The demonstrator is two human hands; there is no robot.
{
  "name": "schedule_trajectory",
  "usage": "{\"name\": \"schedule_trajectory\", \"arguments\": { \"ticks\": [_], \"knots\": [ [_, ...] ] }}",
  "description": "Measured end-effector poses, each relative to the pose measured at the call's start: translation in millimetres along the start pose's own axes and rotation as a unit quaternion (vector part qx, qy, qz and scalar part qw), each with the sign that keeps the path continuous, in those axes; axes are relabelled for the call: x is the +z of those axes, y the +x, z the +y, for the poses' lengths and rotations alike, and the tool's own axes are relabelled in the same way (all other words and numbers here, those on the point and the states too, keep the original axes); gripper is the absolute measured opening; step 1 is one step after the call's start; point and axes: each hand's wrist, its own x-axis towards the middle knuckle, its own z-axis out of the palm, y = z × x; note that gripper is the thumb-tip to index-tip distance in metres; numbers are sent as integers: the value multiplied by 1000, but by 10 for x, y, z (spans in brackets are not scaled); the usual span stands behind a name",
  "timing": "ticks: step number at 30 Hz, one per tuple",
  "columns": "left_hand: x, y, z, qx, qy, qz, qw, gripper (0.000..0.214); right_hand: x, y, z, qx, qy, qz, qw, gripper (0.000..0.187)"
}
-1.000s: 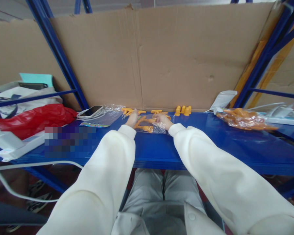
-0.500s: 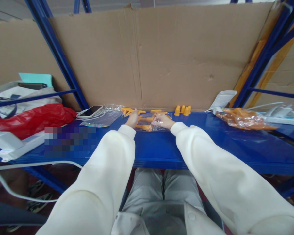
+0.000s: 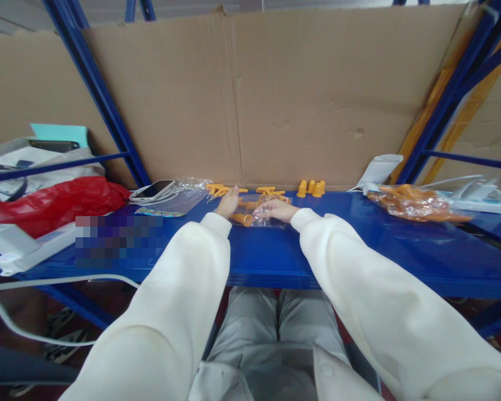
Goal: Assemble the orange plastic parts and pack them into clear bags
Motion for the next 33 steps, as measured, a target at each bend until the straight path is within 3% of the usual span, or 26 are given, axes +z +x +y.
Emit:
{"name": "schedule_trajectory", "arguments": {
  "ticks": [6, 10, 12, 14, 17, 19, 21, 24, 27, 30, 33],
  "knots": [
    [37, -89, 74, 71, 175, -122, 974, 57, 73, -50, -84, 24, 30, -3, 999, 13],
    [81, -63, 55, 71, 242, -163, 954, 59, 29, -132, -231, 33, -4, 31, 999, 21],
    [85, -53, 63, 48, 260, -168, 950, 60, -76, -173, -298, 31, -45, 66, 996, 22],
    [78, -53, 75, 31, 251, -173, 952, 61, -234, -207, -331, 18, -89, 145, 985, 21],
    [59, -65, 82, 14, 201, -178, 963, 59, -490, -243, -289, -3, -193, 287, 938, 24],
    [51, -71, 75, -3, 151, -166, 974, 55, -609, -257, -212, -21, -276, 333, 902, 28],
    [46, -76, 67, -17, 102, -154, 983, 51, -657, -266, -122, -15, -325, 312, 892, 33],
    [38, -85, 69, -26, 53, -145, 988, 46, -631, -275, -17, -15, -347, 228, 910, 42],
    [34, -105, 91, -30, 28, -132, 990, 45, -582, -282, 16, -31, -344, 162, 924, 38],
    [41, -131, 119, -29, 15, -105, 994, 47, -565, -282, -2, -31, -365, 154, 917, 32],
    [45, -142, 136, -30, 6, -120, 992, 46, -558, -279, -31, -16, -423, 170, 890, 33]
  ]
}}
